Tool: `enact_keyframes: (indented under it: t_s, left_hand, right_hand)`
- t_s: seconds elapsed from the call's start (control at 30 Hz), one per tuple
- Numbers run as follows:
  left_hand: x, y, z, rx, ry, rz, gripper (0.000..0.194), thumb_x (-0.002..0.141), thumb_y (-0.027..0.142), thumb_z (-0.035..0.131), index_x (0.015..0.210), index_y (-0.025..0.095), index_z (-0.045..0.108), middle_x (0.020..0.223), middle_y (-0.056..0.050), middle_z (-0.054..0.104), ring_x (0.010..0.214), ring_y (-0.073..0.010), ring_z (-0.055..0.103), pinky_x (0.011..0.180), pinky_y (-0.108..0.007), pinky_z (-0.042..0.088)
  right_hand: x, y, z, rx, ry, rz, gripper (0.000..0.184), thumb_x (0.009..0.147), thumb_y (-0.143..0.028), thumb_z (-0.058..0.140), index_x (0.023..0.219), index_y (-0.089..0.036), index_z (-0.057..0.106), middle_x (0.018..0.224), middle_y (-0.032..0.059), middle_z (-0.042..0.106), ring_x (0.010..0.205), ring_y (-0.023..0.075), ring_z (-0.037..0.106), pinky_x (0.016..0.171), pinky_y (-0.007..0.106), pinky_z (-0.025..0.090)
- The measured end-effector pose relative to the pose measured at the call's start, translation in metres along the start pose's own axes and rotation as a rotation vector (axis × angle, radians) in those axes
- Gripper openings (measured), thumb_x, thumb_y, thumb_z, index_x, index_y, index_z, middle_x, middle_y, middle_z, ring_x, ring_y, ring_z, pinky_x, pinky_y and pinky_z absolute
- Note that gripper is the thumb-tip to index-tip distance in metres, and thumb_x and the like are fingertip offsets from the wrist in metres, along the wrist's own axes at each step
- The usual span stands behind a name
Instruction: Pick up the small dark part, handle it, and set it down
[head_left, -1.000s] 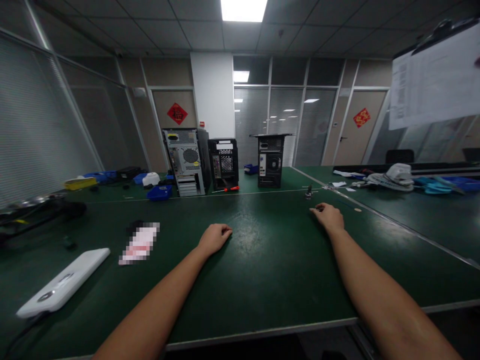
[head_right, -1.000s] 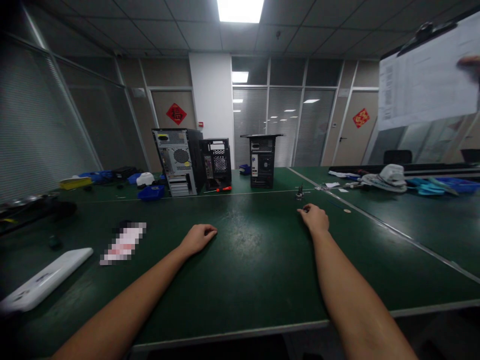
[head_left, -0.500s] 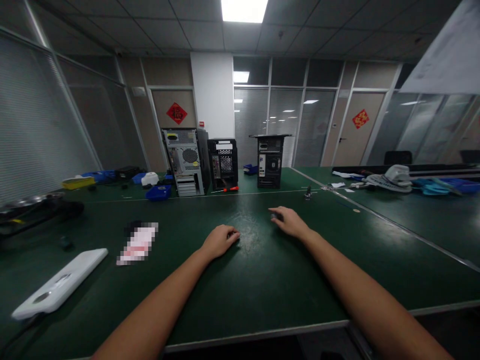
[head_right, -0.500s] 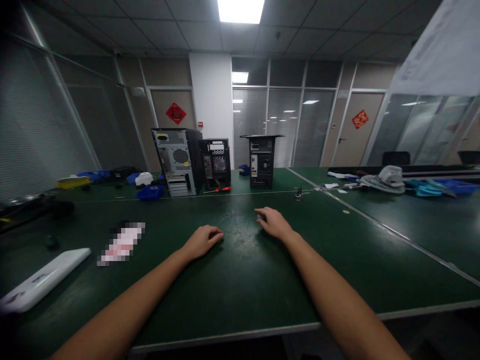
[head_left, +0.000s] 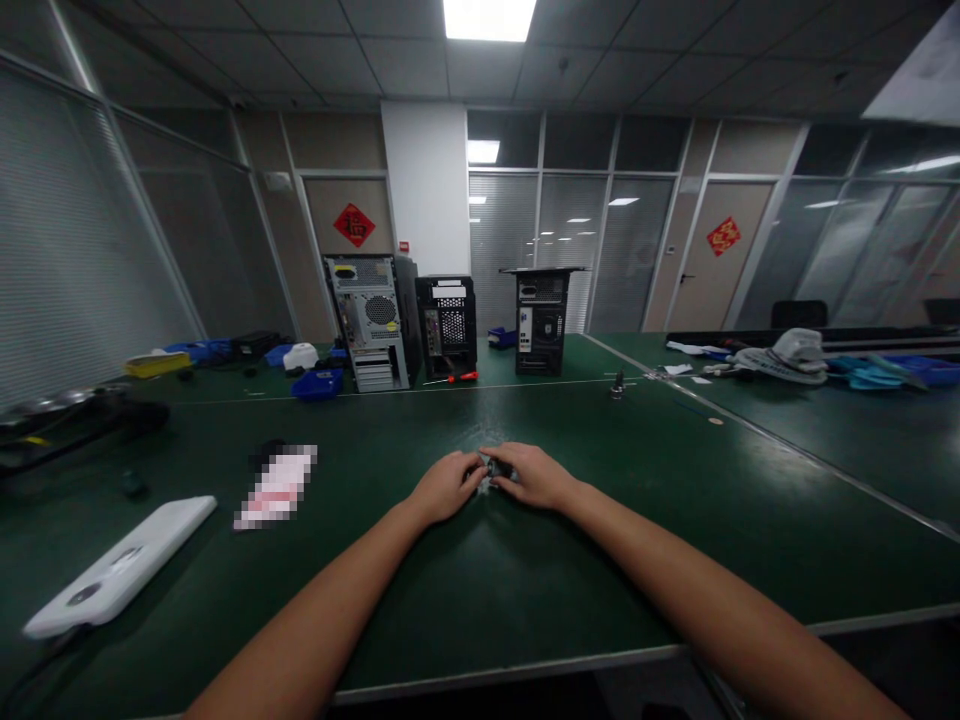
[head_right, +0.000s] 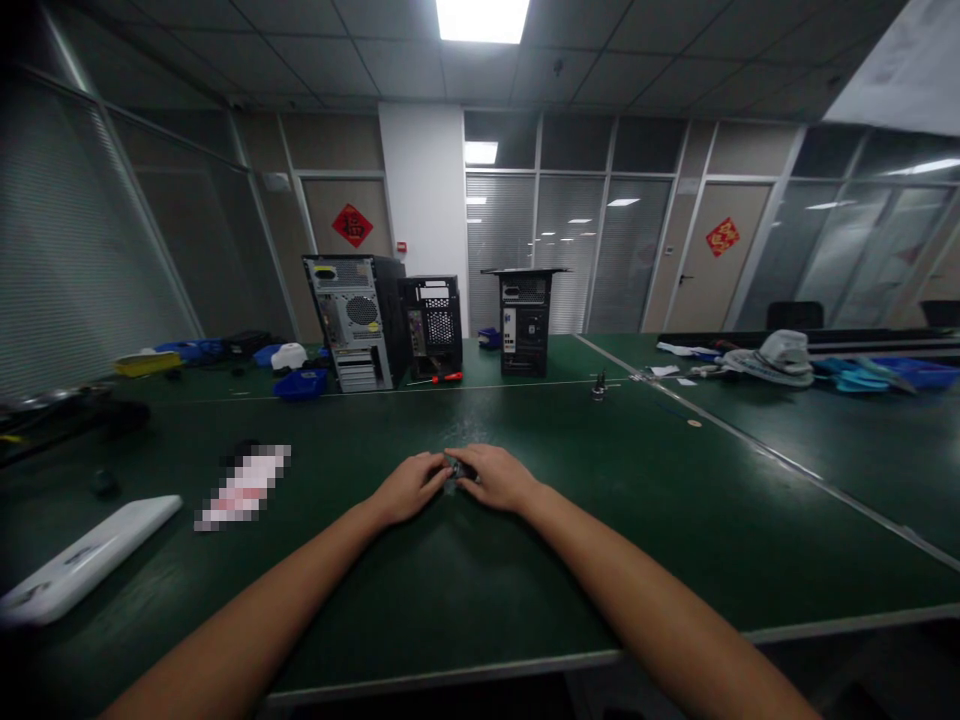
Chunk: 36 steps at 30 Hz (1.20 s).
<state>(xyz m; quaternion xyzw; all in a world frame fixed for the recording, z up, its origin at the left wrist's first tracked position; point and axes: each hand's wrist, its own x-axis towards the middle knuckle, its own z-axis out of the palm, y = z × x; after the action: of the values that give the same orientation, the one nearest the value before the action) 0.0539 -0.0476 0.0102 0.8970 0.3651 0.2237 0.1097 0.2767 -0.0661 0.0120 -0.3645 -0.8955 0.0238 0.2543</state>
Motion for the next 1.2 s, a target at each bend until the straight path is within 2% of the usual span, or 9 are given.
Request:
enact_keyframes:
  t_s: [0.17, 0.33, 0.5, 0.73, 0.9, 1.03, 1.13, 1.2]
  left_hand:
    - [0.001, -0.001, 0.001, 0.013, 0.017, -0.014, 0.028, 0.101, 0.036, 0.043, 0.090, 0.020, 0.063, 0.085, -0.004, 0.066, 0.083, -0.0203, 0.058, 0.073, -0.028, 0.041]
    - [0.001, -0.004, 0.002, 0.075, -0.018, -0.021, 0.030, 0.099, 0.037, 0.048, 0.082, 0.020, 0.064, 0.078, -0.004, 0.065, 0.079, -0.0203, 0.058, 0.067, -0.028, 0.038]
    - [0.001, -0.004, 0.002, 0.069, -0.045, 0.009, 0.030, 0.100, 0.037, 0.051, 0.089, 0.019, 0.071, 0.086, -0.005, 0.070, 0.085, -0.0207, 0.060, 0.074, -0.028, 0.040]
    - [0.003, -0.005, 0.004, 0.037, -0.084, 0.063, 0.031, 0.101, 0.035, 0.051, 0.090, 0.018, 0.074, 0.089, -0.005, 0.072, 0.088, -0.0198, 0.061, 0.077, -0.027, 0.041]
    - [0.004, -0.007, 0.005, -0.025, -0.070, 0.076, 0.035, 0.104, 0.037, 0.045, 0.100, 0.019, 0.075, 0.097, -0.005, 0.075, 0.091, -0.0194, 0.063, 0.083, -0.027, 0.043]
    - [0.002, -0.009, 0.002, -0.031, -0.066, 0.045, 0.033, 0.102, 0.036, 0.047, 0.111, 0.021, 0.075, 0.110, -0.005, 0.076, 0.099, -0.0206, 0.064, 0.088, -0.028, 0.045]
    - [0.001, -0.016, 0.000, -0.015, -0.048, 0.001, 0.034, 0.101, 0.036, 0.048, 0.113, 0.021, 0.075, 0.114, -0.005, 0.075, 0.103, -0.0218, 0.065, 0.091, -0.029, 0.046]
    - [0.000, -0.022, -0.001, -0.006, -0.032, -0.034, 0.033, 0.100, 0.036, 0.048, 0.114, 0.022, 0.075, 0.115, -0.005, 0.075, 0.105, -0.0225, 0.065, 0.092, -0.029, 0.046]
  right_hand:
    - [0.000, 0.001, 0.000, 0.007, 0.005, 0.013, 0.045, 0.092, -0.026, 0.059, 0.137, -0.019, 0.060, 0.114, 0.0114, 0.068, 0.108, 0.0232, 0.062, 0.098, 0.038, 0.047]
    - [0.000, -0.004, -0.001, 0.067, 0.065, 0.071, 0.037, 0.096, -0.024, 0.052, 0.131, -0.019, 0.062, 0.120, 0.0114, 0.065, 0.110, 0.0214, 0.061, 0.099, 0.036, 0.047]
    - [0.002, -0.010, 0.001, 0.096, 0.014, 0.003, 0.034, 0.090, -0.019, 0.058, 0.124, -0.019, 0.065, 0.115, 0.0095, 0.066, 0.107, 0.0206, 0.062, 0.096, 0.034, 0.047]
    - [0.003, -0.003, 0.007, 0.062, 0.016, 0.039, 0.019, 0.088, -0.024, 0.065, 0.106, -0.019, 0.067, 0.102, 0.0071, 0.067, 0.097, 0.0200, 0.062, 0.088, 0.032, 0.047]
    - [0.002, 0.003, 0.001, 0.017, 0.030, 0.069, 0.017, 0.088, -0.020, 0.063, 0.105, -0.019, 0.066, 0.101, 0.0065, 0.067, 0.096, 0.0186, 0.061, 0.087, 0.030, 0.045]
    - [-0.002, 0.023, -0.011, -0.044, 0.077, 0.173, 0.018, 0.088, -0.020, 0.062, 0.105, -0.019, 0.066, 0.099, 0.0061, 0.066, 0.091, 0.0183, 0.061, 0.085, 0.030, 0.045]
    - [-0.012, 0.053, -0.026, -0.095, 0.127, 0.302, 0.016, 0.088, -0.022, 0.062, 0.102, -0.019, 0.066, 0.098, 0.0060, 0.067, 0.091, 0.0190, 0.062, 0.086, 0.031, 0.045]
    - [-0.023, 0.077, -0.038, -0.134, 0.172, 0.443, 0.015, 0.088, -0.023, 0.061, 0.102, -0.019, 0.066, 0.100, 0.0067, 0.069, 0.093, 0.0199, 0.063, 0.087, 0.032, 0.046]
